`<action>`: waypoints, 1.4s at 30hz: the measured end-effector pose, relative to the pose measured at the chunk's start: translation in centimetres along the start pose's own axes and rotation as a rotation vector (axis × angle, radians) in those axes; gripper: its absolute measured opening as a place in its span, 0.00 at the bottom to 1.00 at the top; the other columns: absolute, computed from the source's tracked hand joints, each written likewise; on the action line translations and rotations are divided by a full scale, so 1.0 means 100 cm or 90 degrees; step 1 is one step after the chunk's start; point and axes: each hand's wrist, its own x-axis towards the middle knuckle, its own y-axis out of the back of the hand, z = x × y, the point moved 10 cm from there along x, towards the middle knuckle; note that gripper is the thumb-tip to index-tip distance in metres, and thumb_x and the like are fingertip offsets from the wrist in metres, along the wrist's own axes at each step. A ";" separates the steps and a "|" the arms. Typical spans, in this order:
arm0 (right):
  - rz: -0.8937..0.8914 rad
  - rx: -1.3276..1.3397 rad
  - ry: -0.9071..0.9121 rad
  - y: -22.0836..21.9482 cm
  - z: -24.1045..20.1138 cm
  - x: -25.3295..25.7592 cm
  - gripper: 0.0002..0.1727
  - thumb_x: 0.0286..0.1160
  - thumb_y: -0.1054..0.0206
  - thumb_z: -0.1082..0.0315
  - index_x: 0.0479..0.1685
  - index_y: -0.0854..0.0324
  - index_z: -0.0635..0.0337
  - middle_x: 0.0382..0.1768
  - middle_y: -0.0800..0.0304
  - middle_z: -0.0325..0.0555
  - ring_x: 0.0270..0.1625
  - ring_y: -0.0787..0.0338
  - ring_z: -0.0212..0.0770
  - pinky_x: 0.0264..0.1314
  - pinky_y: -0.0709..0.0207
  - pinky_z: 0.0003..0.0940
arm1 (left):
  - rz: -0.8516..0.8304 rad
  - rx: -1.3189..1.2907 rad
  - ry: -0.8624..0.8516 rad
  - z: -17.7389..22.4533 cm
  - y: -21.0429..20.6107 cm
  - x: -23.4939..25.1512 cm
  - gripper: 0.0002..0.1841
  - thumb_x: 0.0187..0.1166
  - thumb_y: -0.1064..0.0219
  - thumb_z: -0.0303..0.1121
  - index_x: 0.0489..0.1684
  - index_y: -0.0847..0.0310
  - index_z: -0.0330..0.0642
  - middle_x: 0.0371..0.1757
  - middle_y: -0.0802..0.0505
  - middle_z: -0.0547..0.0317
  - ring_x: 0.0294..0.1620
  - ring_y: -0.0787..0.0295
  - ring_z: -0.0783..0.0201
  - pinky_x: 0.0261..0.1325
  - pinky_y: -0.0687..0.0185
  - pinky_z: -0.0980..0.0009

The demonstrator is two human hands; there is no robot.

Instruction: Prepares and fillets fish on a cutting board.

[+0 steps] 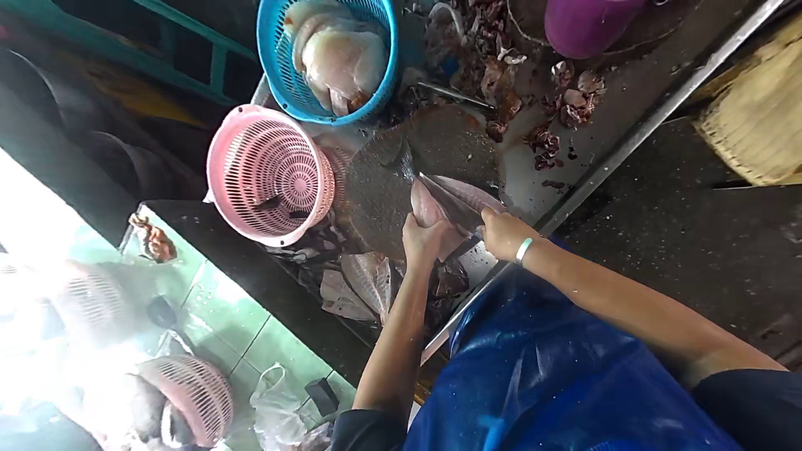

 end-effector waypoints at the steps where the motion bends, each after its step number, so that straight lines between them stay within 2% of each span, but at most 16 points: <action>1: -0.002 -0.004 -0.008 0.000 0.003 -0.005 0.18 0.93 0.47 0.55 0.67 0.28 0.59 0.49 0.10 0.63 0.53 0.07 0.64 0.50 0.14 0.65 | -0.001 -0.013 0.000 -0.002 -0.001 0.001 0.31 0.53 0.16 0.39 0.58 0.19 0.39 0.46 0.07 0.48 0.49 0.07 0.54 0.54 0.11 0.47; 3: 0.011 -0.006 -0.017 -0.003 0.013 -0.017 0.18 0.92 0.45 0.54 0.64 0.25 0.58 0.43 0.09 0.61 0.47 0.06 0.64 0.42 0.14 0.65 | 0.000 -0.034 0.004 -0.007 -0.001 0.000 0.31 0.53 0.17 0.39 0.59 0.20 0.39 0.47 0.07 0.48 0.49 0.07 0.54 0.54 0.10 0.47; 7: -0.019 -0.025 -0.037 -0.003 0.001 -0.010 0.19 0.93 0.47 0.54 0.67 0.27 0.59 0.50 0.09 0.63 0.55 0.07 0.65 0.53 0.15 0.65 | -0.007 -0.038 0.020 -0.011 0.001 -0.003 0.31 0.54 0.17 0.39 0.60 0.20 0.39 0.48 0.07 0.47 0.50 0.07 0.54 0.55 0.12 0.47; 10: 0.018 -0.026 -0.012 0.004 -0.025 0.014 0.21 0.93 0.47 0.55 0.70 0.28 0.61 0.52 0.10 0.64 0.57 0.07 0.64 0.56 0.15 0.64 | -0.002 -0.037 0.024 -0.011 0.001 -0.002 0.31 0.55 0.19 0.39 0.61 0.20 0.40 0.48 0.07 0.47 0.51 0.07 0.54 0.55 0.12 0.46; 13: 0.017 -0.036 -0.004 0.005 -0.029 0.017 0.21 0.93 0.47 0.55 0.70 0.28 0.62 0.53 0.10 0.64 0.58 0.08 0.65 0.55 0.15 0.65 | 0.009 -0.056 0.023 -0.013 0.002 -0.001 0.31 0.53 0.19 0.38 0.60 0.20 0.41 0.48 0.07 0.49 0.50 0.07 0.55 0.53 0.11 0.47; 16: 0.006 -0.036 -0.014 -0.004 -0.008 0.001 0.19 0.93 0.46 0.55 0.66 0.27 0.59 0.49 0.10 0.63 0.54 0.07 0.65 0.51 0.15 0.65 | 0.011 -0.090 0.028 -0.016 0.003 -0.003 0.30 0.53 0.18 0.36 0.59 0.20 0.39 0.47 0.07 0.48 0.49 0.07 0.55 0.53 0.11 0.48; 18: 0.045 -0.037 -0.012 -0.014 0.011 -0.016 0.17 0.91 0.44 0.54 0.61 0.26 0.57 0.39 0.09 0.60 0.42 0.06 0.64 0.39 0.14 0.65 | 0.021 -0.129 0.040 -0.022 0.002 -0.003 0.30 0.51 0.19 0.33 0.59 0.19 0.38 0.48 0.07 0.48 0.49 0.07 0.56 0.52 0.10 0.50; 19: 0.044 -0.052 -0.019 -0.018 0.019 -0.025 0.17 0.91 0.44 0.53 0.61 0.25 0.56 0.37 0.10 0.59 0.41 0.06 0.64 0.38 0.14 0.64 | 0.024 -0.166 0.048 -0.025 0.002 -0.002 0.30 0.52 0.20 0.30 0.60 0.20 0.37 0.49 0.07 0.47 0.49 0.07 0.56 0.52 0.09 0.51; 21: -0.012 -0.093 -0.035 -0.027 0.033 -0.039 0.17 0.92 0.46 0.52 0.62 0.26 0.55 0.40 0.09 0.58 0.46 0.06 0.63 0.44 0.14 0.64 | 0.015 -0.222 0.067 -0.026 0.006 -0.002 0.30 0.53 0.23 0.26 0.62 0.21 0.36 0.50 0.08 0.45 0.48 0.07 0.55 0.49 0.08 0.53; 25: -0.107 -0.157 -0.062 -0.028 0.055 -0.080 0.19 0.93 0.50 0.52 0.66 0.26 0.55 0.49 0.09 0.60 0.55 0.08 0.65 0.52 0.16 0.66 | 0.012 -0.232 0.081 -0.040 0.022 -0.004 0.28 0.53 0.25 0.25 0.59 0.21 0.36 0.47 0.08 0.45 0.44 0.06 0.54 0.44 0.07 0.52; 28: -0.113 -0.150 -0.081 -0.016 0.068 -0.102 0.20 0.95 0.52 0.51 0.66 0.25 0.55 0.47 0.10 0.61 0.55 0.08 0.64 0.53 0.17 0.64 | -0.001 -0.266 0.055 -0.039 0.024 -0.006 0.29 0.67 0.21 0.32 0.67 0.27 0.34 0.51 0.09 0.43 0.47 0.06 0.54 0.51 0.07 0.53; 29: -0.099 -0.139 -0.084 -0.013 0.070 -0.102 0.20 0.95 0.52 0.51 0.64 0.25 0.55 0.44 0.10 0.59 0.53 0.08 0.62 0.52 0.16 0.63 | 0.002 -0.252 0.051 -0.037 0.025 -0.006 0.31 0.69 0.19 0.36 0.68 0.27 0.34 0.51 0.09 0.44 0.48 0.07 0.55 0.53 0.07 0.55; 32: -0.062 -0.104 -0.075 -0.015 0.065 -0.089 0.21 0.94 0.51 0.49 0.63 0.25 0.55 0.40 0.11 0.57 0.49 0.07 0.60 0.50 0.16 0.61 | 0.015 -0.139 0.043 -0.035 0.030 -0.003 0.38 0.56 0.11 0.39 0.66 0.26 0.37 0.50 0.09 0.44 0.47 0.07 0.55 0.53 0.08 0.52; 34: -0.055 -0.092 -0.062 -0.021 0.051 -0.071 0.21 0.94 0.50 0.49 0.64 0.25 0.56 0.41 0.10 0.58 0.49 0.07 0.61 0.50 0.15 0.61 | 0.020 -0.047 0.036 -0.038 0.039 0.000 0.39 0.52 0.10 0.42 0.64 0.24 0.39 0.50 0.09 0.44 0.49 0.08 0.52 0.55 0.11 0.47; 39: 0.021 -0.055 -0.024 -0.032 0.014 -0.021 0.19 0.94 0.48 0.50 0.62 0.25 0.56 0.37 0.09 0.58 0.43 0.06 0.63 0.40 0.14 0.63 | 0.022 0.052 0.030 -0.041 0.040 -0.007 0.36 0.55 0.11 0.46 0.61 0.22 0.40 0.48 0.08 0.46 0.52 0.09 0.51 0.57 0.13 0.45; 42: 0.044 -0.063 -0.013 -0.033 0.008 -0.017 0.18 0.93 0.48 0.50 0.60 0.26 0.55 0.34 0.10 0.56 0.40 0.06 0.61 0.35 0.15 0.62 | 0.048 0.074 0.035 -0.037 0.042 -0.016 0.34 0.59 0.12 0.44 0.61 0.22 0.39 0.49 0.08 0.44 0.52 0.09 0.48 0.57 0.15 0.42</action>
